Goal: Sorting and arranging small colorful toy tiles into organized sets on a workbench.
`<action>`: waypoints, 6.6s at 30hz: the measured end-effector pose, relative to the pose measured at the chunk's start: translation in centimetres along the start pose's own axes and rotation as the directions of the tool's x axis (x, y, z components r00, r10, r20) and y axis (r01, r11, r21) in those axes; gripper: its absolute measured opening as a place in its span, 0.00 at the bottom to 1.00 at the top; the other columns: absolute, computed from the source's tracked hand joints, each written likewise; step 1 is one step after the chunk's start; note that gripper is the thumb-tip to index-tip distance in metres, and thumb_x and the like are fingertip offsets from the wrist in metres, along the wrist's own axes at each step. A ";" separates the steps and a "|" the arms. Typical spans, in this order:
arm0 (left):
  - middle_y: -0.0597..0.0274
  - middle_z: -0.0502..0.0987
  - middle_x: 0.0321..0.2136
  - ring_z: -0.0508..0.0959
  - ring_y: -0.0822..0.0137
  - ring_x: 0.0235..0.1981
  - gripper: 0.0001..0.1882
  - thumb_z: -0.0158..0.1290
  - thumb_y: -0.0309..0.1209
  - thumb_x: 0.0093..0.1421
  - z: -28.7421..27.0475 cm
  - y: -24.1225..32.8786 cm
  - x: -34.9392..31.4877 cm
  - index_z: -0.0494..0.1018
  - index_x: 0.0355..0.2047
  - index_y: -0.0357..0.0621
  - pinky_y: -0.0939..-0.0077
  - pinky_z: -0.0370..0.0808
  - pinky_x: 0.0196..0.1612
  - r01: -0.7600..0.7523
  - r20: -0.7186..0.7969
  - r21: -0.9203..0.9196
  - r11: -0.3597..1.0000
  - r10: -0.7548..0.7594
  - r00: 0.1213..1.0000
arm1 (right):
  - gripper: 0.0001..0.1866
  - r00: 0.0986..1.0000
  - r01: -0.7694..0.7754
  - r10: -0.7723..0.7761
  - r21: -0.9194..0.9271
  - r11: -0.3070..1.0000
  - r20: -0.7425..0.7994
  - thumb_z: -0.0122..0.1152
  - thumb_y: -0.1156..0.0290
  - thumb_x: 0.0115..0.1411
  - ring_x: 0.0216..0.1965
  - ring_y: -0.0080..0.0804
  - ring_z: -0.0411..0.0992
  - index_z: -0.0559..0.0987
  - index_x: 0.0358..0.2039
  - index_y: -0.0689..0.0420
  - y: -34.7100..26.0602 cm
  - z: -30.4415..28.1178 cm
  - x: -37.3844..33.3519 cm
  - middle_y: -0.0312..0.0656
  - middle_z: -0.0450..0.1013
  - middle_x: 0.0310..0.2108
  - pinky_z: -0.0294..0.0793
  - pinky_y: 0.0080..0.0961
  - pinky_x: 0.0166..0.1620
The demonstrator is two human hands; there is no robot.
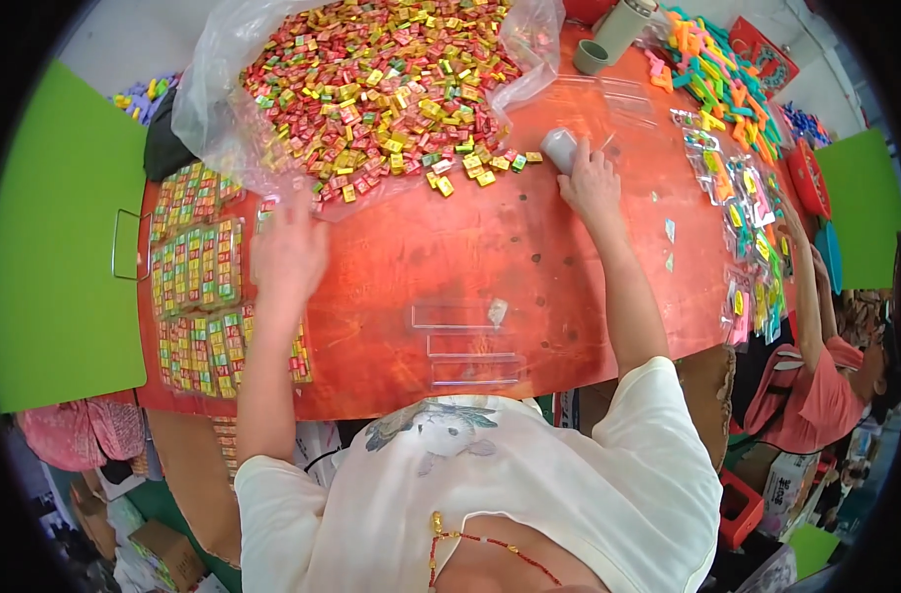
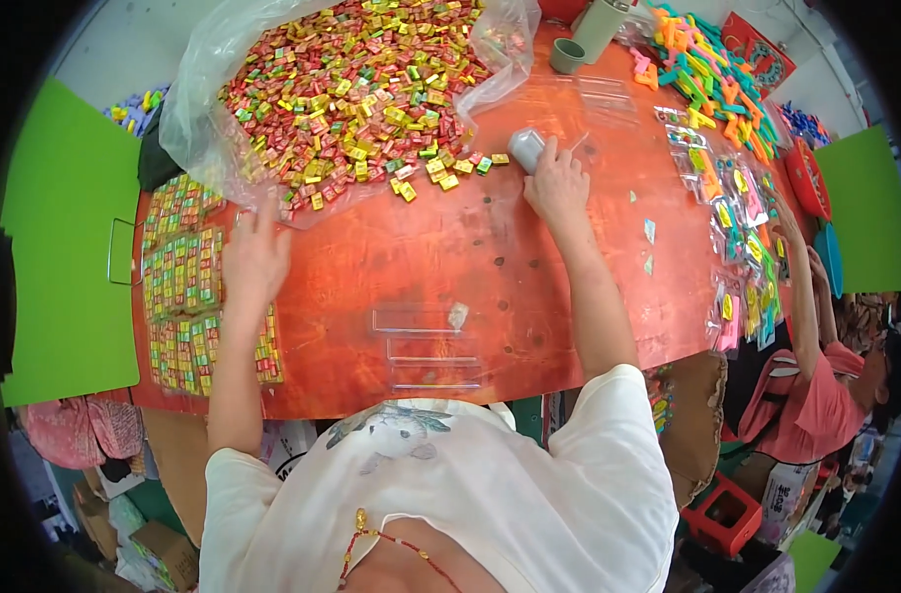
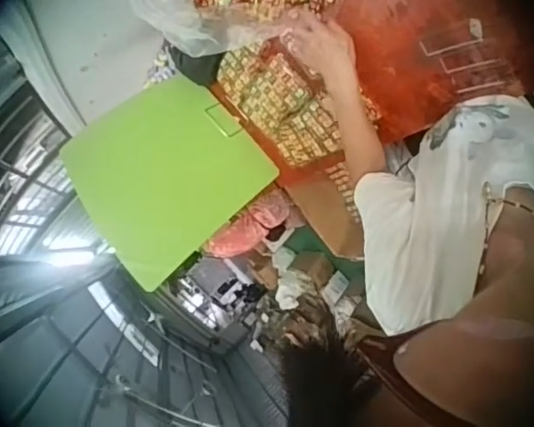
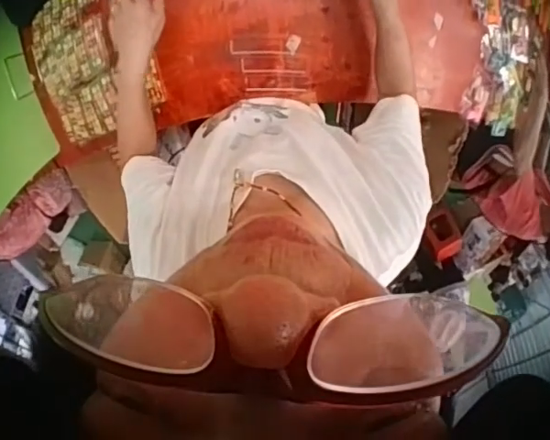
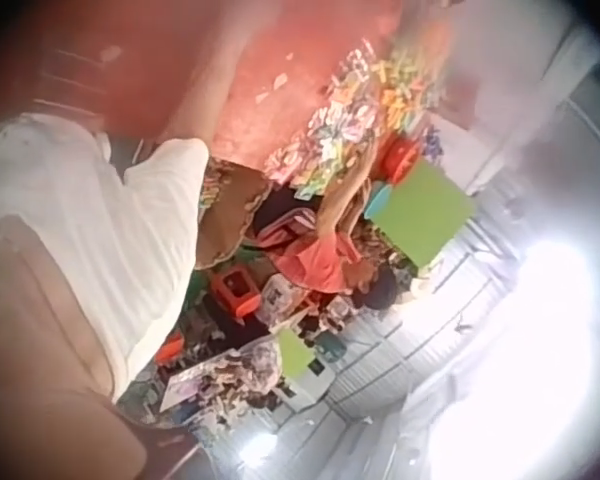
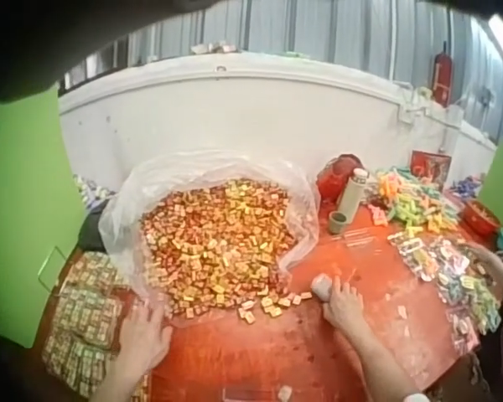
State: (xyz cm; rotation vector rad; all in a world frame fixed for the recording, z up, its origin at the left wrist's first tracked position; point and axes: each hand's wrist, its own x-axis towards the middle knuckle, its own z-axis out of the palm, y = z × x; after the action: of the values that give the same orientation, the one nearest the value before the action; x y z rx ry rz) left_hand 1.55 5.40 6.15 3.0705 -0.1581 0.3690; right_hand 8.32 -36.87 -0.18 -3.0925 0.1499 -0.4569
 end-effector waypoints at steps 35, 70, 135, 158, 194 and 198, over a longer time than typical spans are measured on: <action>0.51 0.48 0.73 0.46 0.47 0.74 0.44 0.60 0.43 0.57 4.1 9.9 -14.8 0.56 0.70 0.45 0.32 0.46 0.68 -0.323 0.173 -0.482 0.814 0.450 0.876 | 0.38 0.694 0.596 -0.707 0.441 0.671 0.138 0.65 0.54 0.56 0.69 0.45 0.56 0.68 0.64 0.56 -8.6 -6.7 -20.8 0.48 0.58 0.68 0.59 0.48 0.63; 0.57 0.75 0.37 0.77 0.55 0.43 0.13 0.56 0.37 0.60 8.7 10.3 4.3 0.78 0.44 0.49 0.56 0.66 0.45 -0.355 -0.131 -0.316 0.880 0.330 0.935 | 0.11 0.894 0.444 -0.420 0.198 0.874 -0.155 0.63 0.67 0.59 0.40 0.36 0.72 0.80 0.43 0.51 -10.8 -1.5 -7.9 0.38 0.72 0.37 0.65 0.36 0.47; 0.56 0.70 0.37 0.70 0.57 0.42 0.19 0.61 0.40 0.54 3.7 11.7 -9.4 0.74 0.43 0.46 0.53 0.62 0.47 -0.444 -0.062 -0.330 0.833 0.450 0.891 | 0.24 0.800 0.582 -0.592 0.360 0.729 -0.095 0.64 0.75 0.53 0.40 0.38 0.70 0.78 0.52 0.54 -7.3 -3.0 -14.4 0.40 0.70 0.38 0.67 0.35 0.44; 0.48 0.71 0.43 0.75 0.44 0.46 0.15 0.49 0.25 0.61 7.9 9.7 2.8 0.72 0.49 0.41 0.51 0.75 0.47 -0.460 0.082 -0.491 0.740 0.565 0.821 | 0.25 0.941 0.319 -0.337 0.352 0.880 -0.011 0.66 0.63 0.59 0.35 0.43 0.73 0.72 0.53 0.60 -12.9 -2.4 -14.4 0.46 0.70 0.35 0.73 0.37 0.37; 0.49 0.76 0.34 0.81 0.49 0.32 0.12 0.54 0.34 0.58 9.2 7.7 8.6 0.77 0.43 0.51 0.53 0.79 0.33 -0.384 0.050 -0.114 0.916 0.391 0.919 | 0.21 0.905 0.311 -0.424 0.643 0.700 0.024 0.64 0.73 0.60 0.47 0.52 0.72 0.75 0.53 0.60 -10.7 -2.9 -10.2 0.51 0.70 0.45 0.74 0.40 0.49; 0.47 0.73 0.38 0.82 0.50 0.36 0.12 0.55 0.37 0.57 6.2 7.8 6.0 0.78 0.40 0.47 0.51 0.79 0.39 -0.295 -0.048 -0.271 0.916 0.293 0.955 | 0.22 0.911 0.289 -0.411 0.676 0.678 0.022 0.65 0.73 0.58 0.47 0.52 0.72 0.74 0.54 0.60 -10.2 -2.9 -10.5 0.51 0.70 0.46 0.74 0.40 0.50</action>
State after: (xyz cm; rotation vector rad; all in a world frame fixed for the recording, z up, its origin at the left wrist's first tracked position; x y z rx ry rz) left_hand 7.97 -3.27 1.80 2.7683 -0.6208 0.3357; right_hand -1.58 -25.71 -0.17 -2.4082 -0.5176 -0.1724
